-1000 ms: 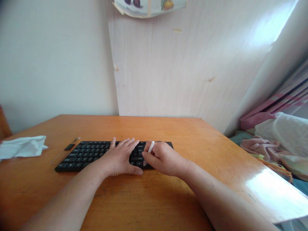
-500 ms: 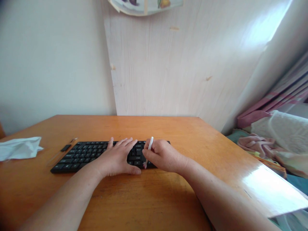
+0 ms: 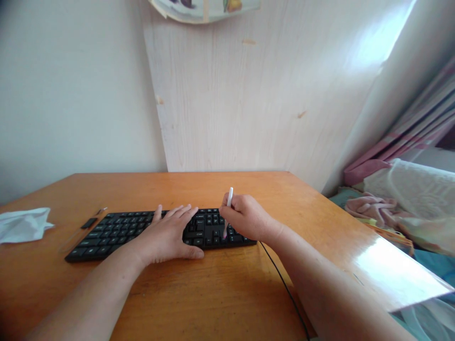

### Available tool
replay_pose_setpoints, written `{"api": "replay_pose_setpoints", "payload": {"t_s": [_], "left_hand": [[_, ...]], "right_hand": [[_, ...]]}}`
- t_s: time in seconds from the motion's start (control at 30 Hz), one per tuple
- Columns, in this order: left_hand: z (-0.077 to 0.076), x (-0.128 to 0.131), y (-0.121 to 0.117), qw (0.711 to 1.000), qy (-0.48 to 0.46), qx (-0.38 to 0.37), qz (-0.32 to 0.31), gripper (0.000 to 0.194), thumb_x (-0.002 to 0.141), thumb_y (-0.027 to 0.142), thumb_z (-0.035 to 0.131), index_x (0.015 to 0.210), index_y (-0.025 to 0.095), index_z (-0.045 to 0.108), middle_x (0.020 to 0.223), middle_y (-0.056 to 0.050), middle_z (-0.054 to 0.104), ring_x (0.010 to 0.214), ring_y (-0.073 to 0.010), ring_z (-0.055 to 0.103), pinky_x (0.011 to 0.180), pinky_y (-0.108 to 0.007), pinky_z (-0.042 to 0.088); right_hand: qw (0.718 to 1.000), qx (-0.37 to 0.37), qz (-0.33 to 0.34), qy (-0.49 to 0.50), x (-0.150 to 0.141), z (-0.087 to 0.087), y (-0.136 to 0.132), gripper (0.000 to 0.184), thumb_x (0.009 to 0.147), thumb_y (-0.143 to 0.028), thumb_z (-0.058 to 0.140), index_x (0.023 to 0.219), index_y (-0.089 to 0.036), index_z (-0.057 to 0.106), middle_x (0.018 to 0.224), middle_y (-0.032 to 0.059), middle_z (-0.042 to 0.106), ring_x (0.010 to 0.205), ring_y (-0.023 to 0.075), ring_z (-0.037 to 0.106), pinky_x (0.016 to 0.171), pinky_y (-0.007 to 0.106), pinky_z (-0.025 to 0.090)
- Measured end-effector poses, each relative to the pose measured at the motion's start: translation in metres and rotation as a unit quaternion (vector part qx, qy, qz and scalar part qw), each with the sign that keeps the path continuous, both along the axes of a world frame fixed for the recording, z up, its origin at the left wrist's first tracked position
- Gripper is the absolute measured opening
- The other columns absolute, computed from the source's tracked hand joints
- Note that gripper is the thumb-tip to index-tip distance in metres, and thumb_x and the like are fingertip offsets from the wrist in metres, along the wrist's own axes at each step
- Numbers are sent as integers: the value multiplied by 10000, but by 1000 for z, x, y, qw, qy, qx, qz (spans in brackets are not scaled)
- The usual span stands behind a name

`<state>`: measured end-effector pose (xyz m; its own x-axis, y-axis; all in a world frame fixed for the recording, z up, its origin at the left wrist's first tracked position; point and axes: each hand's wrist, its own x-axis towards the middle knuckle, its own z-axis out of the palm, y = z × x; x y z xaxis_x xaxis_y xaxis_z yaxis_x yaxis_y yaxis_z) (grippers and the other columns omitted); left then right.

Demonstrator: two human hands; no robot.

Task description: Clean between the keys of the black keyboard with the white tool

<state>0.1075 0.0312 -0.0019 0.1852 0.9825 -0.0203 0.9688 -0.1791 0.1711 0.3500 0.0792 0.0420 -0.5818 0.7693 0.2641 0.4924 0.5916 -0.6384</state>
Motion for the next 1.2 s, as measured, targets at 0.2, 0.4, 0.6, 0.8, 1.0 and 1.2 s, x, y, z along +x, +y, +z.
{"api": "replay_pose_setpoints", "payload": {"t_s": [0.2, 0.4, 0.6, 0.8, 1.0, 1.2], "left_hand": [[0, 0, 1, 1000, 2, -1, 2, 1344, 524, 965, 533, 1605, 223, 238, 1667, -160, 226, 1532, -428, 169, 1163, -728, -100], [3, 1, -1, 1000, 2, -5, 3, 1346, 525, 961, 539, 1608, 220, 234, 1669, -155, 219, 1532, -432, 169, 1164, -728, -101], [4, 2, -1, 1000, 7, -10, 7, 1340, 533, 959, 536, 1610, 222, 229, 1671, -149, 214, 1533, -434, 163, 1165, -729, -98], [3, 2, 1, 1000, 13, -10, 7, 1348, 539, 954, 540, 1609, 199, 224, 1674, -142, 199, 1535, -431, 153, 1163, -736, -91], [3, 2, 0, 1000, 17, -9, 8, 1333, 543, 939, 555, 1606, 199, 239, 1671, -146, 202, 1532, -436, 164, 1164, -736, -88], [-5, -4, 4, 1000, 17, 13, 2, 1290, 552, 935, 554, 1601, 245, 262, 1665, -138, 242, 1529, -442, 168, 1165, -732, -85]], "right_hand": [[995, -61, 83, 16, -2, -6, 1, 235, 951, -290, 497, 736, -196, 524, 628, -21, 597, 563, 110, 492, 533, 242, 352], [1000, 3, 22, -17, 2, -1, 2, 247, 934, -263, 509, 696, -199, 500, 603, -26, 562, 572, 113, 495, 557, 252, 341], [998, 13, 56, -34, -3, 4, -10, 193, 940, -256, 517, 765, -190, 566, 620, -24, 586, 564, 110, 478, 547, 254, 328], [995, -46, 89, -18, 3, 6, -6, 241, 970, -256, 467, 750, -194, 543, 662, -2, 658, 599, 118, 536, 576, 251, 367], [996, 0, 67, -53, 7, 7, 0, 237, 945, -259, 510, 719, -195, 535, 615, -24, 581, 563, 111, 488, 550, 254, 334], [997, 74, -10, 24, 7, 1, 12, 226, 975, -281, 478, 775, -197, 544, 701, 3, 638, 642, 131, 551, 610, 258, 369]]}}
